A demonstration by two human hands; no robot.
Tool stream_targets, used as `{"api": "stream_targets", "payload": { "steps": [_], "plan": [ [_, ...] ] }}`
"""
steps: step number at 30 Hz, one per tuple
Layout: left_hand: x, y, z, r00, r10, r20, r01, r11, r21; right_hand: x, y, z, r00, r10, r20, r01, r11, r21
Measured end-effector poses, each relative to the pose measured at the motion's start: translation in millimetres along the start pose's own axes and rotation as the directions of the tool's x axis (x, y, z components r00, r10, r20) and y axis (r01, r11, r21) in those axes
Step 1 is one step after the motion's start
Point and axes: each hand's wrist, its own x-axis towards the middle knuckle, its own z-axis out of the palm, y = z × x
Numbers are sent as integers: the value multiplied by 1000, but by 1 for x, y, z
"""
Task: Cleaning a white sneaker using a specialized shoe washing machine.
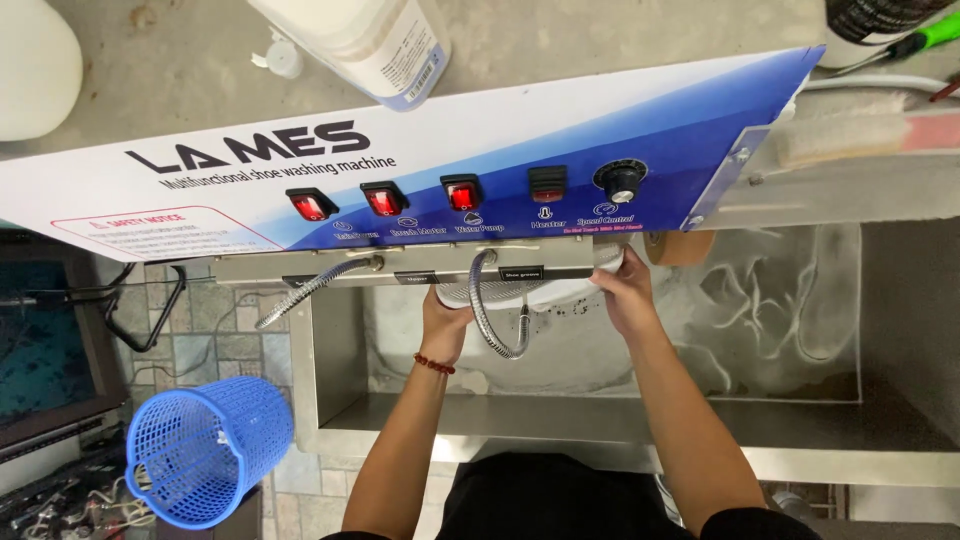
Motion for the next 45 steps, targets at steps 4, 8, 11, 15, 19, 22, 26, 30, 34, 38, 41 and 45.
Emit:
{"api": "stream_targets", "payload": {
  "steps": [4, 8, 11, 15, 19, 22, 26, 30, 34, 38, 41, 45],
  "plan": [
    [6, -23, -18, 1000, -31, 1, 31, 999, -10, -2, 1, 2, 998, -49, -33, 49, 999, 15],
    [2, -13, -14, 997, -68, 45, 69, 998, -16, -15, -5, 12, 998, -16, -60, 16, 1000, -14],
    [-3, -5, -12, 996, -34, 82, 36, 999, -15, -19, -7, 17, 997, -54, -49, 53, 998, -26],
    [1, -7, -16, 993, -72, 96, 65, 995, 75, -18, 8, 2, 998, -62, 3, 62, 997, 48],
    [-9, -7, -25, 973, 13, 231, -28, 998, 62, -40, 20, -9, 999, -17, -30, 17, 1000, -17],
    [-12, -27, -46, 969, -121, 214, 82, 980, 182, -47, 25, -16, 999, -36, -5, 36, 999, -18],
    [-9, -30, -34, 973, -202, 110, 186, 972, 144, -42, 14, -12, 999, -27, -23, 26, 999, -23],
    [-1, -27, -12, 984, -165, 61, 163, 986, 42, -30, 14, -9, 990, 10, -140, -10, 1000, -4],
    [9, -27, -16, 978, -100, 181, 107, 994, -29, -27, 12, -3, 984, -87, -156, 78, 995, -61],
    [16, -32, -33, 972, -123, 199, 131, 991, -30, -22, 13, 4, 985, -123, -123, 127, 992, 22],
    [18, -29, -26, 977, -116, 177, 125, 991, -43, -15, 19, 1, 985, -134, -107, 138, 990, 31],
    [31, -20, -3, 991, -129, -16, 129, 992, 1, -2, 21, -2, 978, -94, -185, 89, 995, -36]
  ]
}}
